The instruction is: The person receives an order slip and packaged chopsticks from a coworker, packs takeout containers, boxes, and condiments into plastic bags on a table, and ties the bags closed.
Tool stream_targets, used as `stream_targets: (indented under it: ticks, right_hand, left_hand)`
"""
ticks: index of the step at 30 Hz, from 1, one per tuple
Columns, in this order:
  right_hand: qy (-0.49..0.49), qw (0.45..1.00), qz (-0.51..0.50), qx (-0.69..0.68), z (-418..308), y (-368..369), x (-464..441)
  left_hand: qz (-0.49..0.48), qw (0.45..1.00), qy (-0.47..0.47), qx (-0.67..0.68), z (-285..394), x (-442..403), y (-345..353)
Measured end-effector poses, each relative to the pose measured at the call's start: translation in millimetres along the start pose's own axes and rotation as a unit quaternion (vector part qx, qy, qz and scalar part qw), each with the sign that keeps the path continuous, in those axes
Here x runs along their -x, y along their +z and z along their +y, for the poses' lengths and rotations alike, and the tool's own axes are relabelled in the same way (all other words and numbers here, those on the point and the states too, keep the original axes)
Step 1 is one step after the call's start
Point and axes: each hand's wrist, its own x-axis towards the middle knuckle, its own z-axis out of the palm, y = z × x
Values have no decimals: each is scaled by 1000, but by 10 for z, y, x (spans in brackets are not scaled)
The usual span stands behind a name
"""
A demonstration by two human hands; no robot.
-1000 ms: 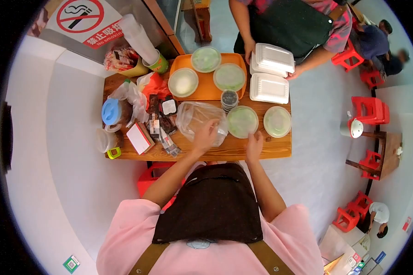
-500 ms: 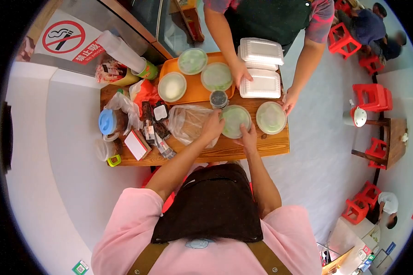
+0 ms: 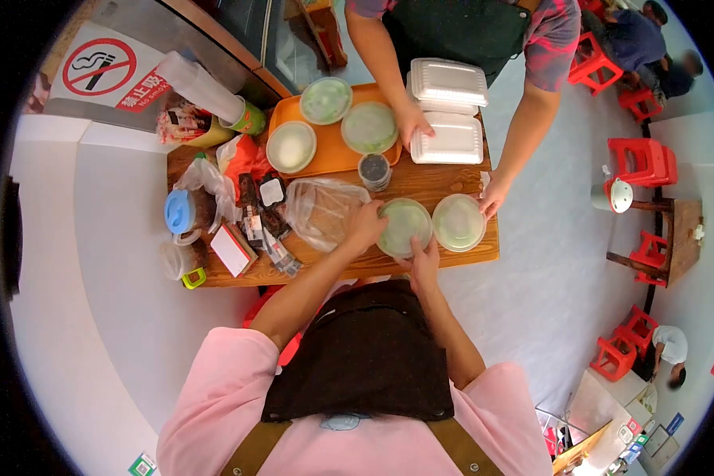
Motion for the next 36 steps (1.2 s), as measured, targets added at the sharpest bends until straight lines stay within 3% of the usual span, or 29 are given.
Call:
stream_targets:
  ticks: [6, 13, 16, 20, 30, 36]
  right_hand:
    - [-16, 997, 52, 49, -386, 234, 495]
    - [-49, 988, -23, 146, -999, 693, 878]
    - [-34, 987, -72, 140, -954, 903, 786]
    - [-1, 984, -110, 140, -741, 1255, 612]
    - [35, 980, -129, 148, 134, 1511, 11]
    - [33, 980, -117, 159, 506, 1327, -286]
  left_hand:
    - [4, 997, 2, 78, 171, 305, -393]
    - [87, 975, 31, 204, 128, 608, -1053]
    - [88, 964, 44, 247, -124, 559, -1268]
    - [72, 974, -14, 212, -407, 613, -1694]
    - [48, 964, -128, 228, -1468, 247, -1208]
    - [46, 968, -118, 215, -1661, 104, -844]
